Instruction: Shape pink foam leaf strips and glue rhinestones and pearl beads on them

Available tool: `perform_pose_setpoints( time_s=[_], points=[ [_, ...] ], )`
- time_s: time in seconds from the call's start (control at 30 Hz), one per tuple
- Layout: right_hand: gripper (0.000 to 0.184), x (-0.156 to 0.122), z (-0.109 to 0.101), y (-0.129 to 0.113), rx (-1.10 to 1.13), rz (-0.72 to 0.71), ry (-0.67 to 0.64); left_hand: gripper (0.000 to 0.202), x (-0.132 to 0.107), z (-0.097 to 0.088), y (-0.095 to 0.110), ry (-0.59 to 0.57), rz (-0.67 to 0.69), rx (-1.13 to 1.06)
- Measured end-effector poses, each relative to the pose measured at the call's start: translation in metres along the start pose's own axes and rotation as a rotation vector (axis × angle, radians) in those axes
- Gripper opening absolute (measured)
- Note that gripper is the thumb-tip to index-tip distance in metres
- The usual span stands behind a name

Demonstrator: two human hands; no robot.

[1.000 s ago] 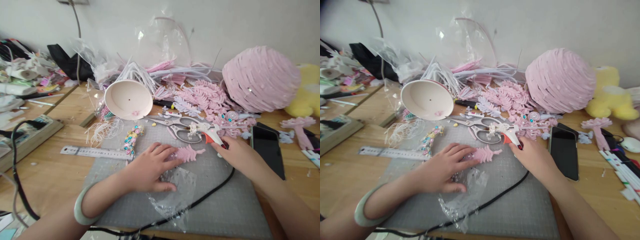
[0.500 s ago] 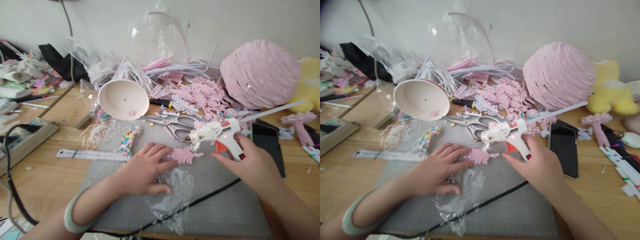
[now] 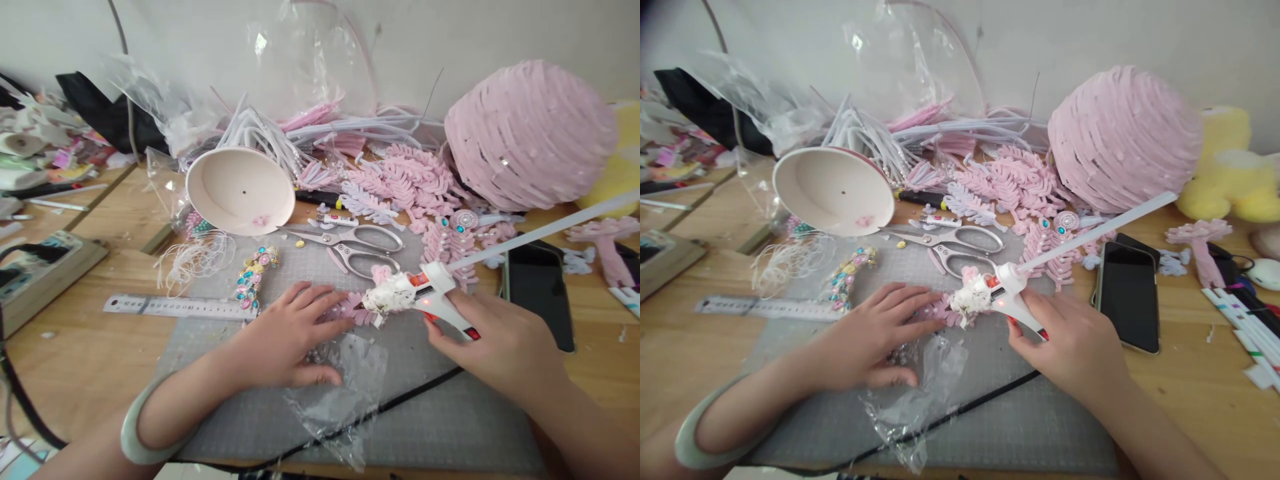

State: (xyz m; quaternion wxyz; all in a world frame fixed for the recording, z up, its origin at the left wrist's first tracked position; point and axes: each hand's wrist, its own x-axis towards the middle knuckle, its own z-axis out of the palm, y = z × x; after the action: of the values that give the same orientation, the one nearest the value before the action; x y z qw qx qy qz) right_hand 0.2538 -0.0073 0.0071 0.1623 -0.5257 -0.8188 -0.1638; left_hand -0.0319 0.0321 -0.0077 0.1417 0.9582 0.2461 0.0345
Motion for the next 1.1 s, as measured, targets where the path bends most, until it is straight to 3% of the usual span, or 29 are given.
perform_pose_setpoints(
  time_s=[0.17,0.73,0.9,1.03,1.1],
  points=[
    [0.011,0.001,-0.002,-0.001,0.001,-0.042,0.062,0.066,0.0,0.0,0.001,-0.002,-0.004,0.012],
    [0.016,0.0,-0.005,-0.001,0.004,-0.027,0.034,0.065,0.0,-0.001,0.0,0.006,-0.003,0.006],
    [0.03,0.0,-0.005,0.002,0.122,0.197,-0.053,0.065,-0.002,0.0,0.0,0.013,0.003,0.016],
    [0.039,0.015,0.002,0.01,0.208,0.503,-0.287,0.065,-0.002,0.0,0.001,0.031,0.011,0.038],
    [0.038,0.027,0.01,0.016,0.277,0.58,-0.408,0.064,-0.002,-0.001,0.002,0.044,0.011,0.054]
  ],
)
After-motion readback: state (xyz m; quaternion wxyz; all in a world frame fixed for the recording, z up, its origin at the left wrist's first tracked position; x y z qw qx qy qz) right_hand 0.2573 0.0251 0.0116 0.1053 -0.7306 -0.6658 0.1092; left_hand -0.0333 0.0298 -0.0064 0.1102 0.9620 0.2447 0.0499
